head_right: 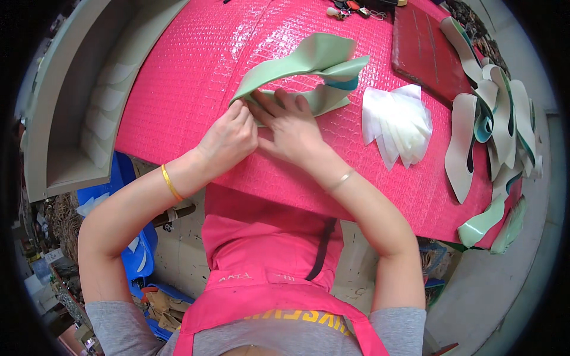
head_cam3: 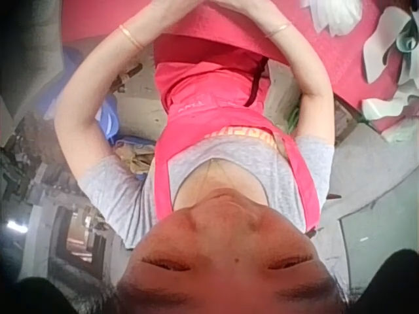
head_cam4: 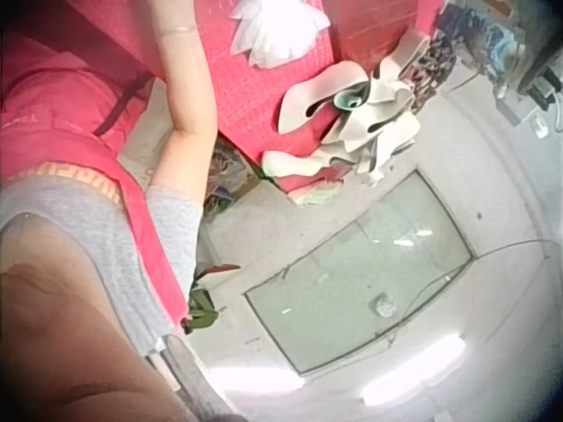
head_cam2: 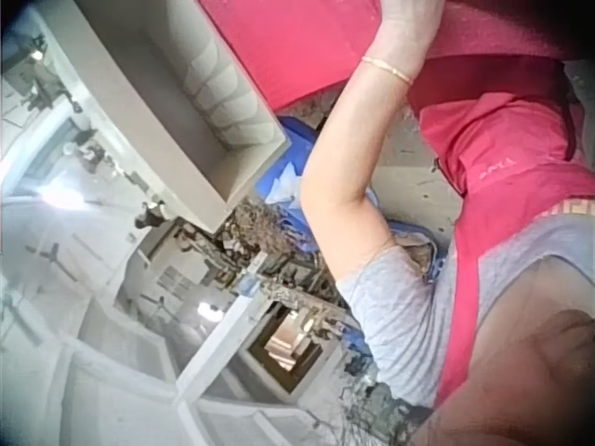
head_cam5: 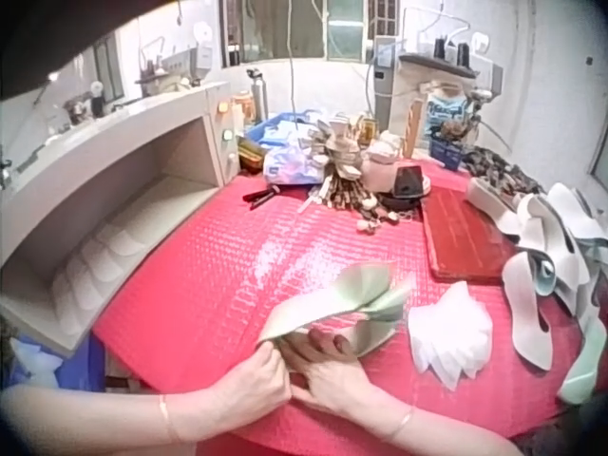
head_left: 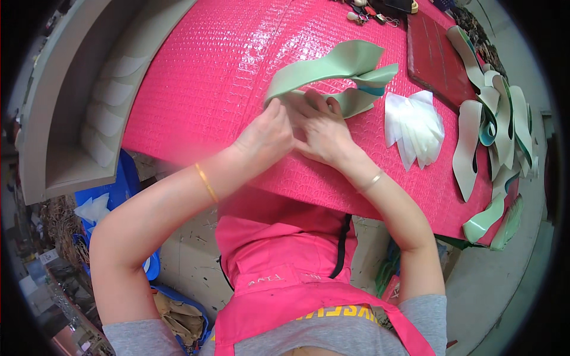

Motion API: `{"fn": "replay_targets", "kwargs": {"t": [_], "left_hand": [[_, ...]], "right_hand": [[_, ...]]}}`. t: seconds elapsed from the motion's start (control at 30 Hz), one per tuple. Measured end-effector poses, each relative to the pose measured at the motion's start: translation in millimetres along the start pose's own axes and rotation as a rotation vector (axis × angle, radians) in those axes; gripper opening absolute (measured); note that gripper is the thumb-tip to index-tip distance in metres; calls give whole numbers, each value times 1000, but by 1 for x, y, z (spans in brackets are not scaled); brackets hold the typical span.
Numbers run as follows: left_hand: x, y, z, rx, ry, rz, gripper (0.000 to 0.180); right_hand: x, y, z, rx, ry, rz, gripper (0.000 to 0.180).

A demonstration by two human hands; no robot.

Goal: The worker is folding the edges of shoe uppers and wrapping components in paper at a shoe manufacturing station.

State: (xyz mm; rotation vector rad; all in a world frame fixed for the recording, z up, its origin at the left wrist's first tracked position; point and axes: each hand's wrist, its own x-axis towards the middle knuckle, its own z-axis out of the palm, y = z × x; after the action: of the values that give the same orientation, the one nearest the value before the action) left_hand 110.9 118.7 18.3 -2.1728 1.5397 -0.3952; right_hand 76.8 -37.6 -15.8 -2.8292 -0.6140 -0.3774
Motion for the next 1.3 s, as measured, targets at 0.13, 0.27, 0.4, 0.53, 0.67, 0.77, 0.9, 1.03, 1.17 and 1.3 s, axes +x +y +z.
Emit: {"fn": "replay_targets", "kwargs": {"t": [0.13,0.27,0.4,0.53,0.67,0.77,0.9,1.03,1.17,1.3], "left_hand": [[-1,-13,1,-102,131,-38,8],[-14,18,-8,-414,309,-55,13],[2,70,-23,-493,387,-45,28],[5,74,-6,-692,377,-166,37],[-1,73,1,-866,407,-284,44],[0,69,-3,-926,415,-294,42],[4,79,-8,-696,357,-187,37],[2,69,0,-797,531,-259,38],[-3,55,10,-1054,444,-259,39],[2,56,9,-1049,446,-277,41]], "right_hand": [[6,-2,3,-108,106,-33,40],[-10,17,-55,-276,-93,-450,14],[-46,28,-107,-577,-604,-506,20],[-60,9,-97,-662,-859,-563,36],[-64,-6,-107,-750,-532,-333,20],[-67,-3,-98,-630,-585,-265,22],[-65,-4,-100,-589,-630,-256,29],[-72,-13,-92,-681,-506,-352,38],[-67,-22,-102,-768,-706,-274,38],[-65,-27,-95,-719,-932,-140,39]]}}
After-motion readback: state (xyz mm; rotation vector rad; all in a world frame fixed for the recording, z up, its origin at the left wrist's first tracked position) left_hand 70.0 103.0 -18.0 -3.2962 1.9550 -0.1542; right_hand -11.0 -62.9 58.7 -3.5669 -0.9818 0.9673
